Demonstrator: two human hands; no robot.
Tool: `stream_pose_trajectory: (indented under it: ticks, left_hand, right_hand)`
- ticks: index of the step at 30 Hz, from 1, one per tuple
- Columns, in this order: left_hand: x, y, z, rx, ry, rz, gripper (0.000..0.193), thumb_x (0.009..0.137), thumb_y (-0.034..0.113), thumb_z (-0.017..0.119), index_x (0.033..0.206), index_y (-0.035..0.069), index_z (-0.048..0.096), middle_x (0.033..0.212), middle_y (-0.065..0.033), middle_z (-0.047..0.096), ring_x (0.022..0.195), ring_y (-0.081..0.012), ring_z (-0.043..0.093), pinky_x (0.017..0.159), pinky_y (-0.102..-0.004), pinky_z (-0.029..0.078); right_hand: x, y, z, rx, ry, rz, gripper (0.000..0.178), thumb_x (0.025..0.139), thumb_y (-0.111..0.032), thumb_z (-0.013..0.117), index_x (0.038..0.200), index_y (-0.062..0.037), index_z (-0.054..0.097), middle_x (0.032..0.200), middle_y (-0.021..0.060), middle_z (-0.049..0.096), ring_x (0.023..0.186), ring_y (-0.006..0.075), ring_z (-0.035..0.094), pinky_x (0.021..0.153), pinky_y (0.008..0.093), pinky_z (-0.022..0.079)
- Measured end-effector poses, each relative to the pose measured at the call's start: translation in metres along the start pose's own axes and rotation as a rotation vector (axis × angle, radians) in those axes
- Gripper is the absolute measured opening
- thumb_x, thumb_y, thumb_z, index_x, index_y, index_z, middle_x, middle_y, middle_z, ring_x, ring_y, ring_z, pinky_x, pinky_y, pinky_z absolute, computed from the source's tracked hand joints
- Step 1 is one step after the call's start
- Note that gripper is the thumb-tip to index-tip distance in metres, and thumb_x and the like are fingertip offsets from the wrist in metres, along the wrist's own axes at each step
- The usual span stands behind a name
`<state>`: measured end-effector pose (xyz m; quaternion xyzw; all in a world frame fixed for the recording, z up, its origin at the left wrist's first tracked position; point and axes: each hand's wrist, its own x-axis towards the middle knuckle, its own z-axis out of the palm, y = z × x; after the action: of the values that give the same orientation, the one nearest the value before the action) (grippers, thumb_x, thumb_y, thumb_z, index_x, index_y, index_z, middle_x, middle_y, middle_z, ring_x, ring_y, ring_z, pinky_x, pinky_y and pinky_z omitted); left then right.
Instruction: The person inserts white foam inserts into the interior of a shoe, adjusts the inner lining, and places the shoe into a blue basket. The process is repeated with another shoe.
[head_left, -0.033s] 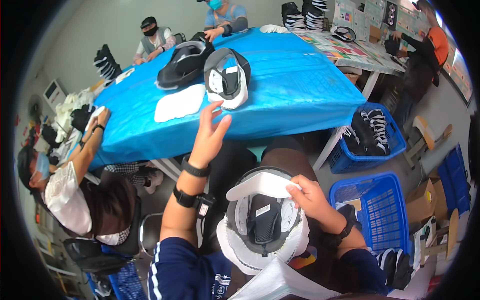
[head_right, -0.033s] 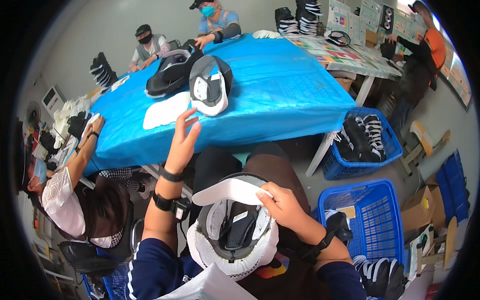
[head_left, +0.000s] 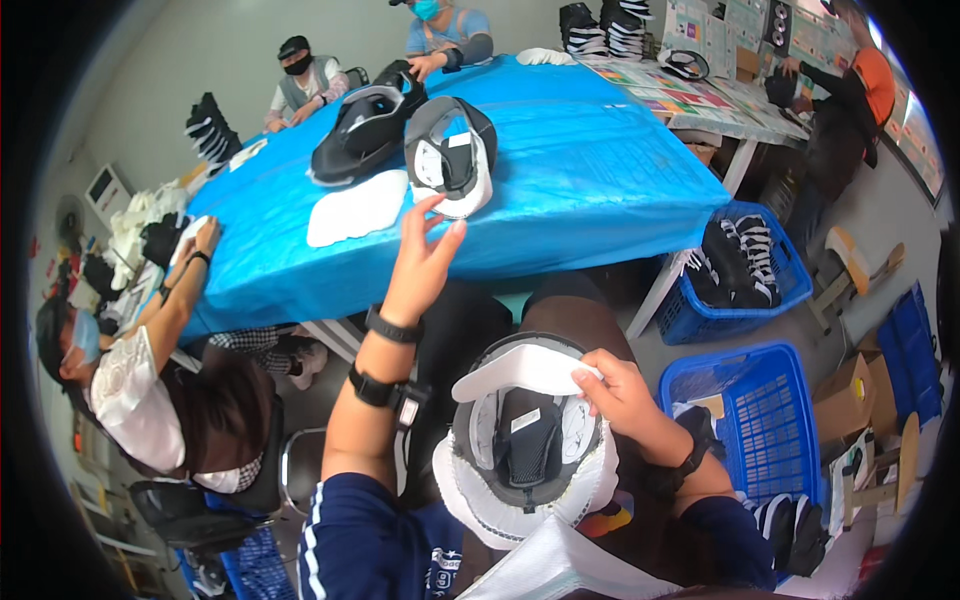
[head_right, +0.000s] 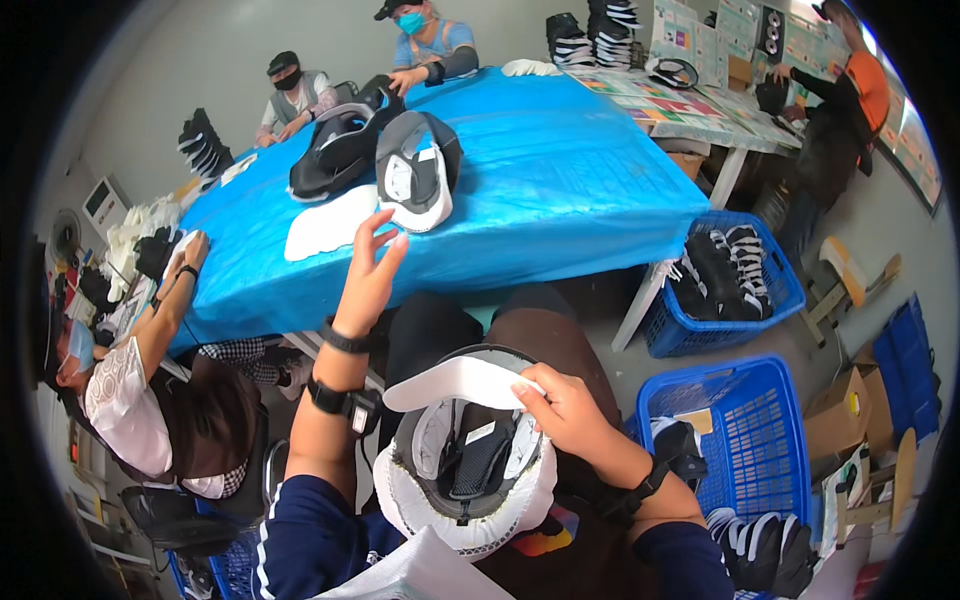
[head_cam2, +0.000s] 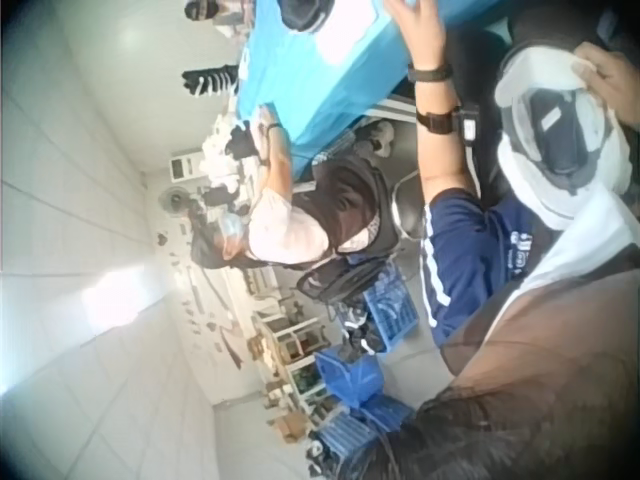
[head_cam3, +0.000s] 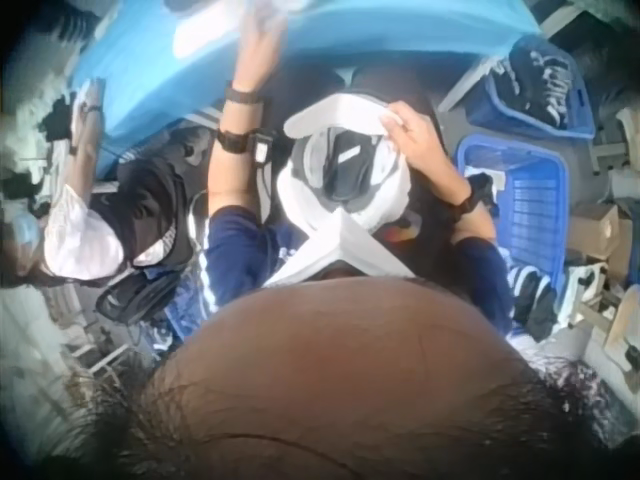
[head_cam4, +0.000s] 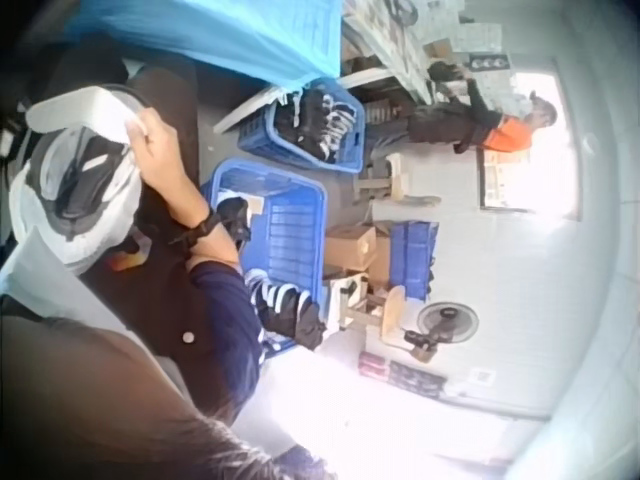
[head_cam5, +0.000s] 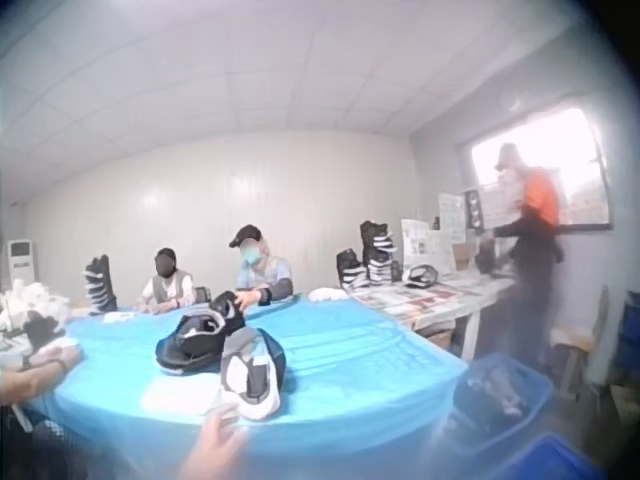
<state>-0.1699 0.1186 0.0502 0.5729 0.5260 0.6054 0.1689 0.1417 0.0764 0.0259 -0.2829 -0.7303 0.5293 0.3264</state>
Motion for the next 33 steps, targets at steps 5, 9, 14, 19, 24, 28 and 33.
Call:
stream_pose_trajectory:
  ticks: [5, 9, 14, 19, 24, 28, 33]
  left_hand:
    - [0.074, -0.063, 0.008, 0.172, 0.303, -0.218, 0.063, 0.078, 0.022, 0.073, 0.13, 0.004, 0.041, 0.133, -0.0195, 0.036, 0.113, -0.0272, 0.048, 0.089, -0.0347, 0.044]
    - [0.111, -0.108, -0.024, 0.512, 0.586, 0.071, 0.073, 0.071, 0.009, 0.072, 0.135, 0.008, 0.037, 0.132, -0.0283, 0.032, 0.12, -0.0413, 0.039, 0.098, -0.0413, 0.039]
    - [0.159, -0.097, -0.083, 1.013, 0.46, 0.263, 0.07, 0.074, 0.004, 0.067, 0.137, 0.018, 0.04, 0.146, -0.0213, 0.023, 0.113, -0.043, 0.051, 0.091, -0.045, 0.046]
    - [0.204, -0.1, -0.127, 1.305, 0.306, 0.07, 0.011, 0.084, 0.01, 0.057, 0.095, 0.009, 0.054, 0.095, -0.015, 0.058, 0.089, -0.0365, 0.059, 0.072, -0.047, 0.048]
    - [0.216, -0.1, -0.203, 1.185, 0.836, 0.418, 0.008, 0.082, 0.009, 0.054, 0.082, 0.002, 0.059, 0.082, -0.0206, 0.06, 0.082, -0.0409, 0.057, 0.07, -0.0465, 0.045]
    - [0.195, -0.061, -0.3, 0.821, 1.494, 0.063, 0.018, 0.078, 0.004, 0.057, 0.09, -0.008, 0.053, 0.084, -0.0278, 0.062, 0.079, -0.0429, 0.062, 0.072, -0.0491, 0.048]
    - [0.131, -0.035, -0.363, 0.735, 1.507, -0.204, 0.018, 0.08, 0.005, 0.058, 0.085, -0.012, 0.056, 0.091, -0.0339, 0.06, 0.096, -0.0454, 0.059, 0.08, -0.0496, 0.048]
  right_hand:
    - [-0.007, 0.004, -0.003, 0.035, -0.011, -0.006, 0.02, 0.094, -0.02, 0.054, 0.094, 0.0001, 0.057, 0.067, 0.0043, 0.059, 0.05, 0.0087, 0.055, 0.047, 0.0234, 0.044]
    - [-0.009, 0.009, -0.009, 0.055, -0.004, 0.0, 0.02, 0.094, -0.019, 0.054, 0.095, 0.0002, 0.057, 0.067, 0.0043, 0.059, 0.05, 0.0087, 0.055, 0.047, 0.0233, 0.043]
    - [-0.004, 0.013, -0.013, 0.085, -0.004, 0.082, 0.02, 0.094, -0.019, 0.055, 0.095, 0.0004, 0.056, 0.068, 0.005, 0.06, 0.05, 0.0087, 0.056, 0.047, 0.0233, 0.044]
    - [0.005, 0.018, -0.018, 0.097, 0.008, 0.117, 0.021, 0.093, -0.019, 0.055, 0.094, 0.0012, 0.056, 0.07, 0.0055, 0.061, 0.051, 0.009, 0.057, 0.048, 0.0236, 0.045]
    - [0.015, 0.025, -0.023, 0.113, -0.009, 0.135, 0.021, 0.094, -0.02, 0.054, 0.095, 0.0013, 0.056, 0.07, 0.0056, 0.06, 0.051, 0.0092, 0.057, 0.047, 0.0231, 0.045]
    - [0.019, 0.027, -0.023, 0.106, -0.009, 0.121, 0.021, 0.094, -0.02, 0.053, 0.095, 0.0014, 0.056, 0.069, 0.0055, 0.06, 0.051, 0.009, 0.057, 0.047, 0.0228, 0.044]
    - [0.019, 0.024, -0.021, 0.099, -0.02, 0.126, 0.021, 0.094, -0.02, 0.053, 0.096, 0.0013, 0.056, 0.069, 0.0051, 0.06, 0.051, 0.0084, 0.057, 0.047, 0.0223, 0.044]
